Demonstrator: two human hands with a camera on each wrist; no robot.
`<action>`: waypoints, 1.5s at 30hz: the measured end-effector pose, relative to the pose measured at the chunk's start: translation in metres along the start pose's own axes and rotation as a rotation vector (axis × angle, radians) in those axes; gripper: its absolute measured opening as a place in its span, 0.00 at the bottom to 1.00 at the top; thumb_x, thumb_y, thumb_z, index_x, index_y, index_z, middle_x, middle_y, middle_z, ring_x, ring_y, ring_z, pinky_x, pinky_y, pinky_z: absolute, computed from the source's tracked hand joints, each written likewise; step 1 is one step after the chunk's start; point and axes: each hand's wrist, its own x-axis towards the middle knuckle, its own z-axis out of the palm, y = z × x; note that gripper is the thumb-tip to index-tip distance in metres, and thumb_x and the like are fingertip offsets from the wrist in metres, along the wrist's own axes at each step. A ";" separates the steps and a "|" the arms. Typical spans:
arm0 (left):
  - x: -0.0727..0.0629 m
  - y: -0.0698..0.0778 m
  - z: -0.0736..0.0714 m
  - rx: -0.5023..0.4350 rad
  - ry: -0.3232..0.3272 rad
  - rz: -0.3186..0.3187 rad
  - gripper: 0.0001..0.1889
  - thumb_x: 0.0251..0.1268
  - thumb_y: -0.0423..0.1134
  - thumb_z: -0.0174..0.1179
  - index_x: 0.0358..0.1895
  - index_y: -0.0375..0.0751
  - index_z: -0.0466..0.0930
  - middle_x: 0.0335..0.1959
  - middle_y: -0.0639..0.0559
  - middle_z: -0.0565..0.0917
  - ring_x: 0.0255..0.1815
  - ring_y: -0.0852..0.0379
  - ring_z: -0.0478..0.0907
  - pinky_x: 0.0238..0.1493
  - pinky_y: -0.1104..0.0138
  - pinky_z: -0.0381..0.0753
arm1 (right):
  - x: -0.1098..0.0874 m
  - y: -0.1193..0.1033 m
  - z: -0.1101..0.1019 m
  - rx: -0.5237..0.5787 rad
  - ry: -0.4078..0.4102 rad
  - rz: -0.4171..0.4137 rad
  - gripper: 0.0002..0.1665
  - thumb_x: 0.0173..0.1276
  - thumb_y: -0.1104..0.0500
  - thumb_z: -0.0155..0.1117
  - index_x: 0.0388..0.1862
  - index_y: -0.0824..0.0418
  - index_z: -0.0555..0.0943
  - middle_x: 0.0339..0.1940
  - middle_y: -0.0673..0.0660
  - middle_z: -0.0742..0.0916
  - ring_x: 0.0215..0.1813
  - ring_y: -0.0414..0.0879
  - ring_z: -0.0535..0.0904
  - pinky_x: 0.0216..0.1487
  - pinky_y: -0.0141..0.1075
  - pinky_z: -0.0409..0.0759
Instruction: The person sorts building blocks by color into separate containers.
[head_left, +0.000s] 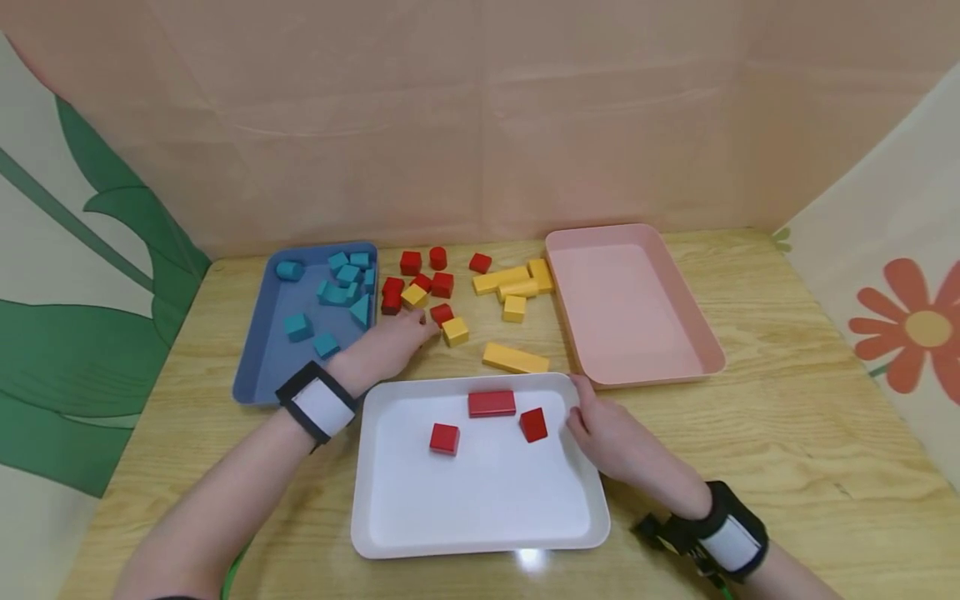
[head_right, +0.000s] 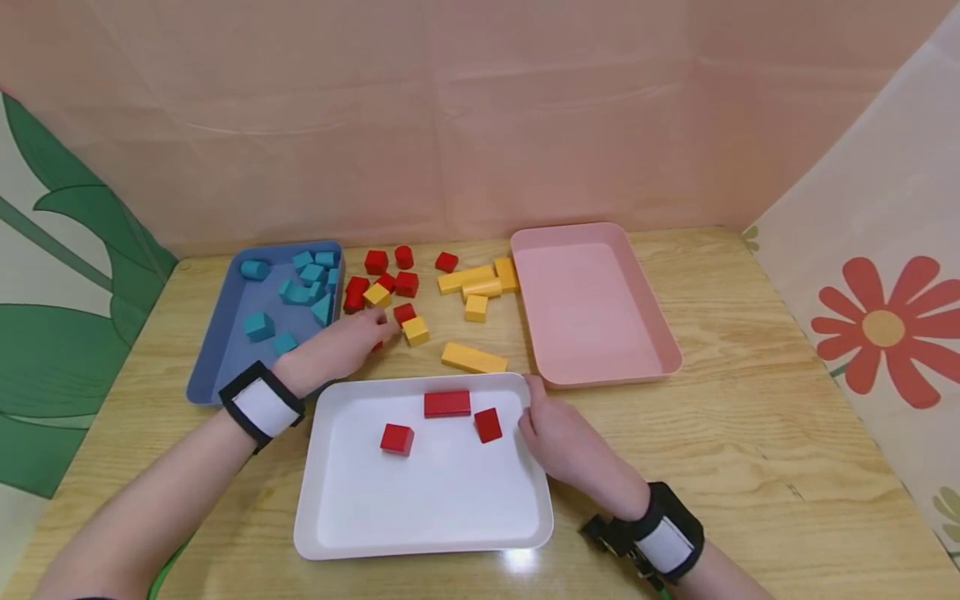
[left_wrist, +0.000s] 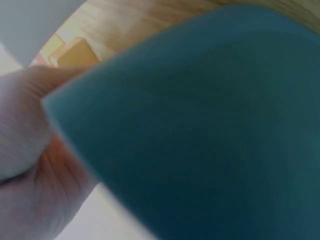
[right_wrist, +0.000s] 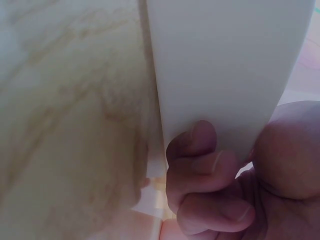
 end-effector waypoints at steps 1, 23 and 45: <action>0.000 0.000 0.000 -0.017 -0.004 -0.002 0.25 0.56 0.37 0.60 0.59 0.47 0.69 0.52 0.44 0.72 0.51 0.49 0.70 0.46 0.59 0.74 | 0.000 0.000 0.000 0.002 -0.001 0.003 0.30 0.66 0.58 0.48 0.64 0.63 0.52 0.47 0.61 0.76 0.27 0.44 0.71 0.21 0.32 0.71; -0.056 0.027 -0.042 -0.311 0.215 0.007 0.10 0.51 0.42 0.63 0.25 0.54 0.69 0.17 0.58 0.69 0.20 0.62 0.68 0.21 0.72 0.70 | 0.002 -0.002 0.001 -0.010 0.004 -0.016 0.29 0.66 0.58 0.48 0.63 0.63 0.53 0.47 0.61 0.77 0.29 0.45 0.71 0.24 0.31 0.70; -0.090 0.097 -0.032 -0.199 0.009 0.376 0.05 0.55 0.41 0.60 0.31 0.50 0.73 0.23 0.60 0.67 0.25 0.64 0.65 0.27 0.75 0.67 | 0.003 0.002 -0.001 -0.021 0.008 -0.043 0.29 0.66 0.59 0.47 0.63 0.65 0.52 0.41 0.60 0.77 0.25 0.44 0.71 0.20 0.32 0.71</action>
